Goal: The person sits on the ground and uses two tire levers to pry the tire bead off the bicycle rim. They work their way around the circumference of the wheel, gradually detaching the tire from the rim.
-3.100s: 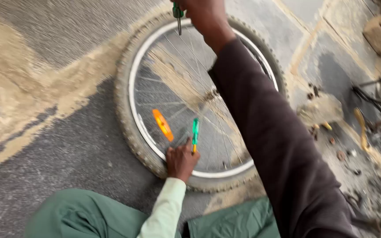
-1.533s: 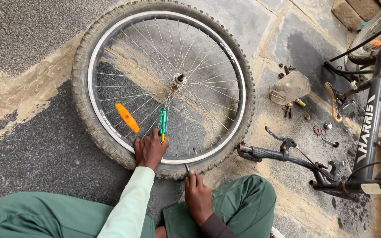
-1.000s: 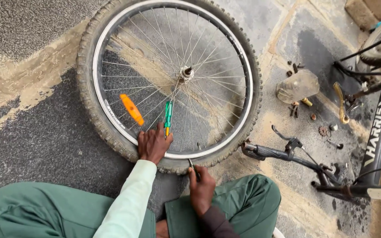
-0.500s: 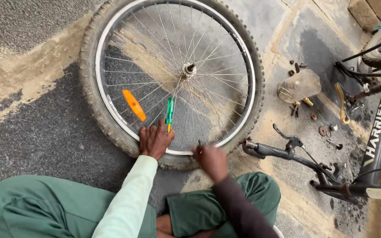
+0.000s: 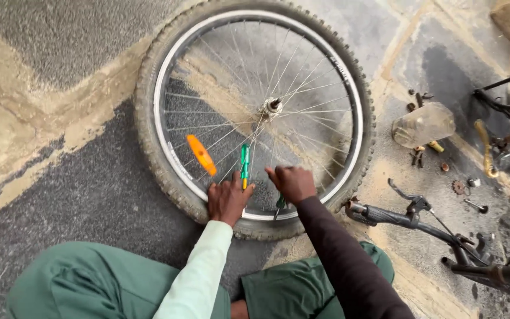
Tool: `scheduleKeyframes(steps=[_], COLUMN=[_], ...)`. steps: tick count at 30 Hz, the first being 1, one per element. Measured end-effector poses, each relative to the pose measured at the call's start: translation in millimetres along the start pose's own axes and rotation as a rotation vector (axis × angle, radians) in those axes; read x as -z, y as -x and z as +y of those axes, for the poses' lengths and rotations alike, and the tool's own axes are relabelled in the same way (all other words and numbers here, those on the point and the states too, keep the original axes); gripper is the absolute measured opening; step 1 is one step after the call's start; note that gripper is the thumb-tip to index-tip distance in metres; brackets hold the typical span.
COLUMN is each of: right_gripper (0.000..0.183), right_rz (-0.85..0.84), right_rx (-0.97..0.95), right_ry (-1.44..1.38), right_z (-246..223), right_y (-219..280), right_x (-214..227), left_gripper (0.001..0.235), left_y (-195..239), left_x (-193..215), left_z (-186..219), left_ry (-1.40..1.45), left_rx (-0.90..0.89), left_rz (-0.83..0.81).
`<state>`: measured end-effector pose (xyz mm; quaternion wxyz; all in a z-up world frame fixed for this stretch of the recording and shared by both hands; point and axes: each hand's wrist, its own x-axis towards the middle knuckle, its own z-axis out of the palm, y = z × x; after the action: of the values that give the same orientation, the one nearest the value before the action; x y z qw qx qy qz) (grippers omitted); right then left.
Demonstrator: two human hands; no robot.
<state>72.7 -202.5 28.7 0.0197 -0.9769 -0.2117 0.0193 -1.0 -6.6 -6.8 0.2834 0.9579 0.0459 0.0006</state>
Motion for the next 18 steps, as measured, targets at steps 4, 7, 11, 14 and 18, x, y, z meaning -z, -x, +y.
scheduleKeyframes(steps=[4,7,11,14,18], right_gripper=[0.057,0.064,0.062,0.059,0.041], right_rz=[0.264,-0.195,-0.177,-0.161,-0.036], right_rx=[0.164,0.045,-0.311,-0.548,-0.442], right_ry=[0.092,0.185,-0.264,-0.678,-1.023], right_z=[13,32,29,20,-2], right_y=[33,69,138,181,214], right_x=[21,17,21,24,47], left_gripper=[0.049,0.049,0.046,0.047,0.055], left_y=[1,1,-5,-9,-15], left_x=[6,6,5,10,38], left_z=[3,2,-1,-8,-16], left_ry=[0.022,-0.017,0.019,0.045,-0.015], left_rx=[0.010,-0.006,-0.002,-0.013,-0.067], left_rz=[-0.028,0.005,-0.033,-0.028,-0.081])
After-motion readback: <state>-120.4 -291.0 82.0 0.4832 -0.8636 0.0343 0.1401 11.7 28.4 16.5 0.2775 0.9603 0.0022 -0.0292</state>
